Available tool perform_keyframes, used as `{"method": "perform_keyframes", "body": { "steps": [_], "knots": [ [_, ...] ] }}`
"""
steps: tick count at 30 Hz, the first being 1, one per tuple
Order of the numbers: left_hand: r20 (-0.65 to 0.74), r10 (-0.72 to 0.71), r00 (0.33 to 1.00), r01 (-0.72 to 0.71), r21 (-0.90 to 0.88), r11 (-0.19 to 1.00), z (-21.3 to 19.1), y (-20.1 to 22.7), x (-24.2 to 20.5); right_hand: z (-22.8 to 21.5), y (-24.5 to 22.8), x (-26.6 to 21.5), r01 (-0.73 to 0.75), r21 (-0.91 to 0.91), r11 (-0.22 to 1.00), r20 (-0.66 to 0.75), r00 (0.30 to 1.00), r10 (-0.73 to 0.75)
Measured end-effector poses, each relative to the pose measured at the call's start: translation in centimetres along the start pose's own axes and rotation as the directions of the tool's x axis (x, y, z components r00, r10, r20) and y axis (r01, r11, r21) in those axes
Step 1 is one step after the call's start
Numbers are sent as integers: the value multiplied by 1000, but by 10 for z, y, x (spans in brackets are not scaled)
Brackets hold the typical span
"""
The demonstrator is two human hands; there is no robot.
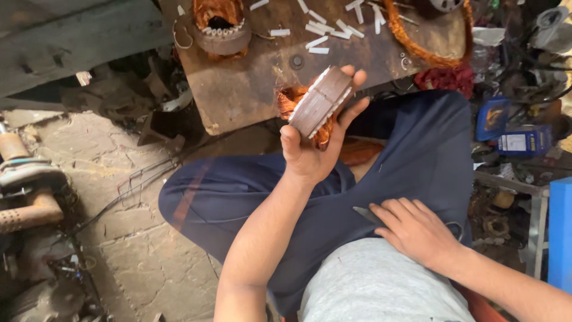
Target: The person is repairing a motor stator by hand. They use a metal tool to press white insulating spacers into the slots of the stator core and then use scissors to trim excess copper wire.
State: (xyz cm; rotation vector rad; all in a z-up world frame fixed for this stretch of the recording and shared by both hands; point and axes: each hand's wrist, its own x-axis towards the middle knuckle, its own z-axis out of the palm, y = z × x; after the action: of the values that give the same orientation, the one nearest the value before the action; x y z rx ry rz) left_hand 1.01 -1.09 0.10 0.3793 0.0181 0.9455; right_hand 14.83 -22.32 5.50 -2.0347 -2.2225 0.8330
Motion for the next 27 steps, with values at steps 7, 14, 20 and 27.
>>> {"method": "perform_keyframes", "body": {
  "steps": [7,14,20,27],
  "knots": [
    [26,10,1000,-9,-25,1000,3,-1,-2,-62,-28,10,25,233,972,-566,816,115],
    [-36,-1,999,-2,-92,996,15,-6,-5,-83,-52,80,41,-213,976,-732,656,-188],
    [-48,16,999,-22,-123,992,11,-9,-4,-84,-65,97,-70,-287,955,-671,726,-149],
    [-70,20,997,-29,-134,991,11,-10,-4,-79,-69,100,-134,-263,955,-679,730,-85]
  ]
}}
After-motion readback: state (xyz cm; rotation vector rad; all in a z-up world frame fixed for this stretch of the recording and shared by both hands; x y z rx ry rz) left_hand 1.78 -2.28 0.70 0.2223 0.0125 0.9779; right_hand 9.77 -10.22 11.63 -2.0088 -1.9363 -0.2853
